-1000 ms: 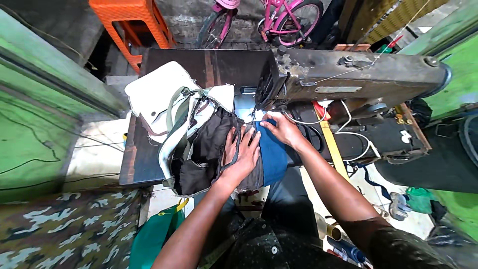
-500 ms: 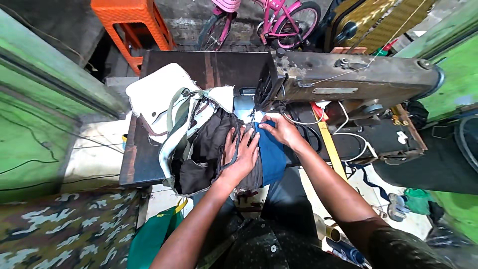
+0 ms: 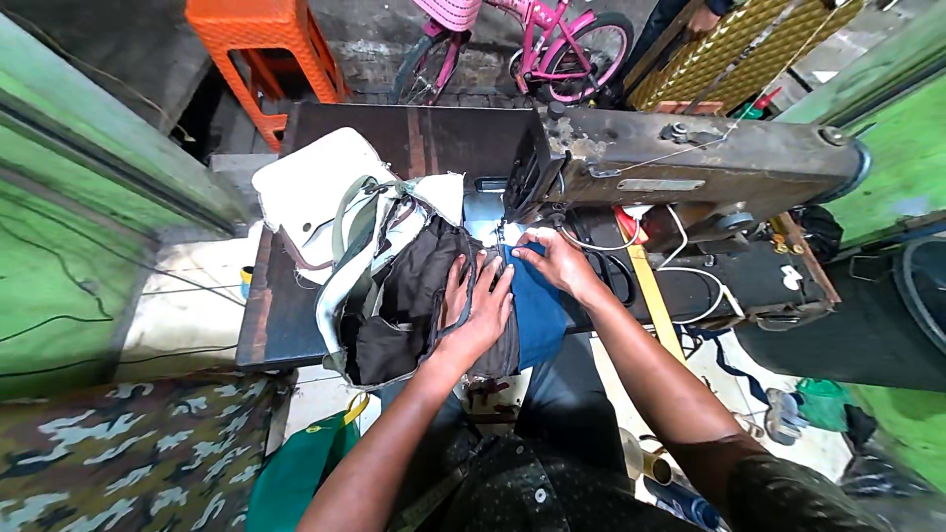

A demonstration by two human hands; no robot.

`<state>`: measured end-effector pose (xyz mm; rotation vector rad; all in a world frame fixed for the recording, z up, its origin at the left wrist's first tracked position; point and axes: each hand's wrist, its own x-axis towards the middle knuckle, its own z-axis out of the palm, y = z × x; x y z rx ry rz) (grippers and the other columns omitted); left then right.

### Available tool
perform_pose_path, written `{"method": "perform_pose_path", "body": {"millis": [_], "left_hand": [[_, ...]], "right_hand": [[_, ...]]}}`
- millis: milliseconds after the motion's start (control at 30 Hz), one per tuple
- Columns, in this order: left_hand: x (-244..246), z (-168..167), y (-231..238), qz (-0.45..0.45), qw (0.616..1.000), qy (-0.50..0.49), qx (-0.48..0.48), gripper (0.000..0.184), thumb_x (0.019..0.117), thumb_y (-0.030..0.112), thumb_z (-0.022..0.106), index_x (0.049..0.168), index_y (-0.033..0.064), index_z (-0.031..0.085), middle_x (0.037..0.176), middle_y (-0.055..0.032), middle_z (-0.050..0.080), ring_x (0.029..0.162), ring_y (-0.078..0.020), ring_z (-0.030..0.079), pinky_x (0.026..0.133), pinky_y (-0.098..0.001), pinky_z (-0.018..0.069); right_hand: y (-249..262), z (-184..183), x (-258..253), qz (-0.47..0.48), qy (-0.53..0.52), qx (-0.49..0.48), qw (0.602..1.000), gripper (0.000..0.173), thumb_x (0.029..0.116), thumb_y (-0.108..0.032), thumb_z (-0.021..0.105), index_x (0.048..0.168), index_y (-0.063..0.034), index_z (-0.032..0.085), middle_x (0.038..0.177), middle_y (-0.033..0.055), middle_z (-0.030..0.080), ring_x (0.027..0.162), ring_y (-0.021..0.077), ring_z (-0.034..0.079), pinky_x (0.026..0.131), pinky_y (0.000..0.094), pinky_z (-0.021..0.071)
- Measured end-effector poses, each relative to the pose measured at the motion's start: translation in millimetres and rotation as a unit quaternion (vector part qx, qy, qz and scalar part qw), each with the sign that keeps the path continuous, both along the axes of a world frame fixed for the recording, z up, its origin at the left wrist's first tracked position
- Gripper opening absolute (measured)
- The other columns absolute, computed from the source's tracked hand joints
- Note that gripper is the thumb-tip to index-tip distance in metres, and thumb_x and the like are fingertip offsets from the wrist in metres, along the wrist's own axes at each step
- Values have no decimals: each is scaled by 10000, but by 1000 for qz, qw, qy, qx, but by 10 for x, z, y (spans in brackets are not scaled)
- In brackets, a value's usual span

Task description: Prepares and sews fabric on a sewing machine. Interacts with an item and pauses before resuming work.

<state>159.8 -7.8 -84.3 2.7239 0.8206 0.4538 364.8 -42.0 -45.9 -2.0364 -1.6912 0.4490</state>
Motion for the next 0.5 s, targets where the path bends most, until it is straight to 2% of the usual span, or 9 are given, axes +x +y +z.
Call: {"method": "perform_pose_path", "body": {"millis": [67,400,500], "left_hand": [[2,-5,3,-1,1000,-8,-3,431,1058,320,469,1457,212,589,1526,-91,533,1511,-341,350,1225,-645,172],[2,20,-1,4,1000,19,-3,445,1070,339,425,1478,233,568,1549,-65,512,1530,-316,314,1236,-627,146],[11,29,2,3,1000,28,-9,449,1074,339,418,1483,223,560,1551,-69,509,1534,-317,307,1236,-633,131]], "right_hand": [[-6,39,-29,-6,0,-2,1000,193,1011,-300,665,1054,-127,738,1031,100,730,996,288,692,919,580,506],[22,62,-52,-32,19,-39,999,214,1014,-324,659,1061,-127,728,1044,107,728,988,295,695,878,562,536],[27,40,-76,-46,-3,-26,999,227,997,-337,684,1048,-119,722,1021,120,717,972,308,692,861,565,538]]}}
